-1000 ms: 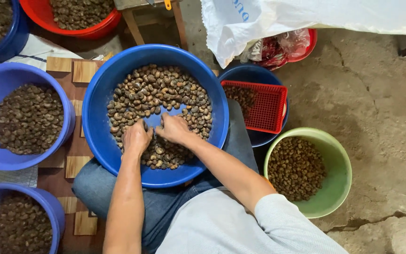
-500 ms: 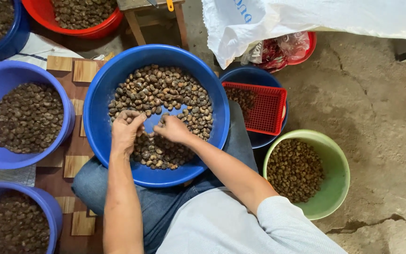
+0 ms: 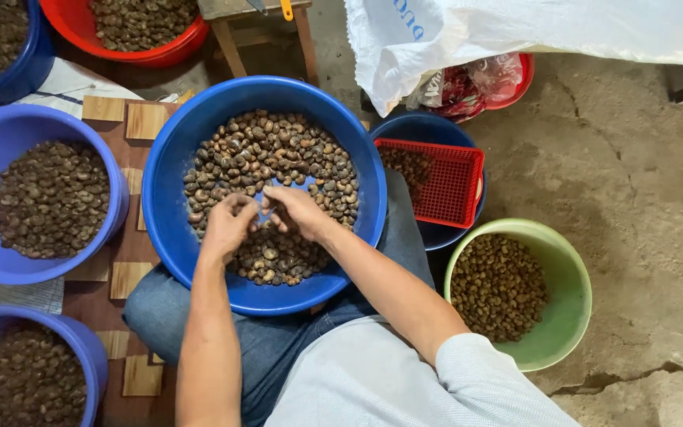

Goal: Manually sorting cashews by hand from a large bowl into smaller containers based on quality or type.

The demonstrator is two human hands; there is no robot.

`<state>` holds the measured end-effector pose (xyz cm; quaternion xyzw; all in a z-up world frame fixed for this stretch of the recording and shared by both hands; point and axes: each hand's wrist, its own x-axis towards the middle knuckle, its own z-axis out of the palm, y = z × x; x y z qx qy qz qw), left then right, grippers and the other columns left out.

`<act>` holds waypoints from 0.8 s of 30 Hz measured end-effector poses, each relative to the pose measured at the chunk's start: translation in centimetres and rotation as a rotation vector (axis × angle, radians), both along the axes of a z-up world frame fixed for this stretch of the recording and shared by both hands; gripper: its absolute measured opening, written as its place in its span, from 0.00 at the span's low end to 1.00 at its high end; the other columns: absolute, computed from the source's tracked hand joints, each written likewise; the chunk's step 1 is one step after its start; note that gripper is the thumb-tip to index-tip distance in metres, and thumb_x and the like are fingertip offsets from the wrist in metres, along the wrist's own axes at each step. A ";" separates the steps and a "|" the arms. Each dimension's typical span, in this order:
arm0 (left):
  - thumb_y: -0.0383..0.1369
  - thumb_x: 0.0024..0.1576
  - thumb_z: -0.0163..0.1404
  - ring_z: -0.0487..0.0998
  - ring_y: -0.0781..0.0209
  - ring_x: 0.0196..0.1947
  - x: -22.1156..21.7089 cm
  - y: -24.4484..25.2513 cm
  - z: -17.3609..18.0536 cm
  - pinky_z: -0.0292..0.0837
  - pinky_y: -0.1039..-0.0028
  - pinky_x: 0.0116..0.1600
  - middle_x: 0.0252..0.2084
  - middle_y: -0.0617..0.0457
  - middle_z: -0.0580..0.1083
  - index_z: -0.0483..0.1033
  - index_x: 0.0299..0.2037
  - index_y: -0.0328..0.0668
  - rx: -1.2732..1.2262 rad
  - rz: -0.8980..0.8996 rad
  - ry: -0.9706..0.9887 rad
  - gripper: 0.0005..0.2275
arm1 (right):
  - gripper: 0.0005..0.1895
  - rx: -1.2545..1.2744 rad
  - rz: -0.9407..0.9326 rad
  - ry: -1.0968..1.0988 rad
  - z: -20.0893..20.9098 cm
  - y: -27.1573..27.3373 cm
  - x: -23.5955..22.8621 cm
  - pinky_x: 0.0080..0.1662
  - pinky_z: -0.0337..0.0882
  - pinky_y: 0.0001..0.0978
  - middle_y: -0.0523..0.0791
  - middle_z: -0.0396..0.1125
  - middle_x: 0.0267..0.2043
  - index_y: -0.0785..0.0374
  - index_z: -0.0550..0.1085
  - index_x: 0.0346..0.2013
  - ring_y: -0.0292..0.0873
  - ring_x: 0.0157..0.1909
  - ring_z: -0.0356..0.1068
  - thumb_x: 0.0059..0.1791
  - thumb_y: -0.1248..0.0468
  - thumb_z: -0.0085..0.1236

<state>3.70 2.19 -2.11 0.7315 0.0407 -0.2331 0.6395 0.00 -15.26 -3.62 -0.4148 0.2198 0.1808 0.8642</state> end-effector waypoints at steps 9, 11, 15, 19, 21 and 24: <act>0.39 0.63 0.48 0.81 0.33 0.51 -0.2 -0.4 -3.9 0.73 0.43 0.57 0.45 0.39 0.81 0.74 0.54 0.56 0.874 -0.622 -0.224 0.11 | 0.19 -0.233 -0.068 0.063 -0.8 -0.3 -0.6 0.21 0.62 0.27 0.42 0.61 0.22 0.62 0.74 0.35 0.35 0.20 0.60 0.54 0.49 0.55; 0.43 0.62 0.50 0.82 0.34 0.50 -0.2 -0.2 -4.7 0.74 0.43 0.54 0.44 0.41 0.82 0.75 0.52 0.56 0.941 -0.652 -0.212 0.11 | 0.18 -0.231 -0.084 0.069 -0.3 -0.2 -0.7 0.21 0.62 0.25 0.42 0.61 0.21 0.61 0.73 0.35 0.34 0.20 0.61 0.54 0.49 0.55; 0.47 0.61 0.49 0.82 0.38 0.50 0.2 -0.4 -5.9 0.74 0.45 0.55 0.43 0.45 0.82 0.75 0.51 0.62 0.998 -0.677 -0.201 0.12 | 0.16 -0.227 -0.099 0.082 -1.9 0.0 -0.6 0.21 0.63 0.25 0.41 0.61 0.21 0.62 0.73 0.37 0.33 0.20 0.61 0.55 0.51 0.54; 0.44 0.62 0.49 0.81 0.34 0.52 0.0 -0.7 -4.1 0.71 0.42 0.59 0.45 0.38 0.82 0.76 0.51 0.53 0.975 -0.684 -0.185 0.12 | 0.16 -0.233 -0.111 0.100 -1.2 -0.2 -0.7 0.22 0.63 0.23 0.40 0.60 0.21 0.63 0.73 0.38 0.32 0.20 0.60 0.55 0.52 0.53; 0.43 0.62 0.49 0.81 0.32 0.52 0.1 -0.6 -4.3 0.70 0.41 0.59 0.44 0.36 0.81 0.76 0.50 0.50 0.975 -0.678 -0.189 0.12 | 0.16 -0.238 -0.111 0.108 -0.9 -0.2 -0.7 0.22 0.63 0.23 0.40 0.60 0.21 0.62 0.73 0.38 0.32 0.20 0.60 0.54 0.52 0.53; 0.45 0.62 0.49 0.81 0.32 0.51 0.1 -0.5 -4.5 0.68 0.41 0.61 0.42 0.36 0.81 0.75 0.48 0.48 1.014 -0.668 -0.215 0.12 | 0.15 -0.239 -0.112 0.104 -0.8 -0.2 -0.7 0.22 0.63 0.23 0.40 0.60 0.21 0.62 0.73 0.37 0.32 0.20 0.60 0.54 0.52 0.53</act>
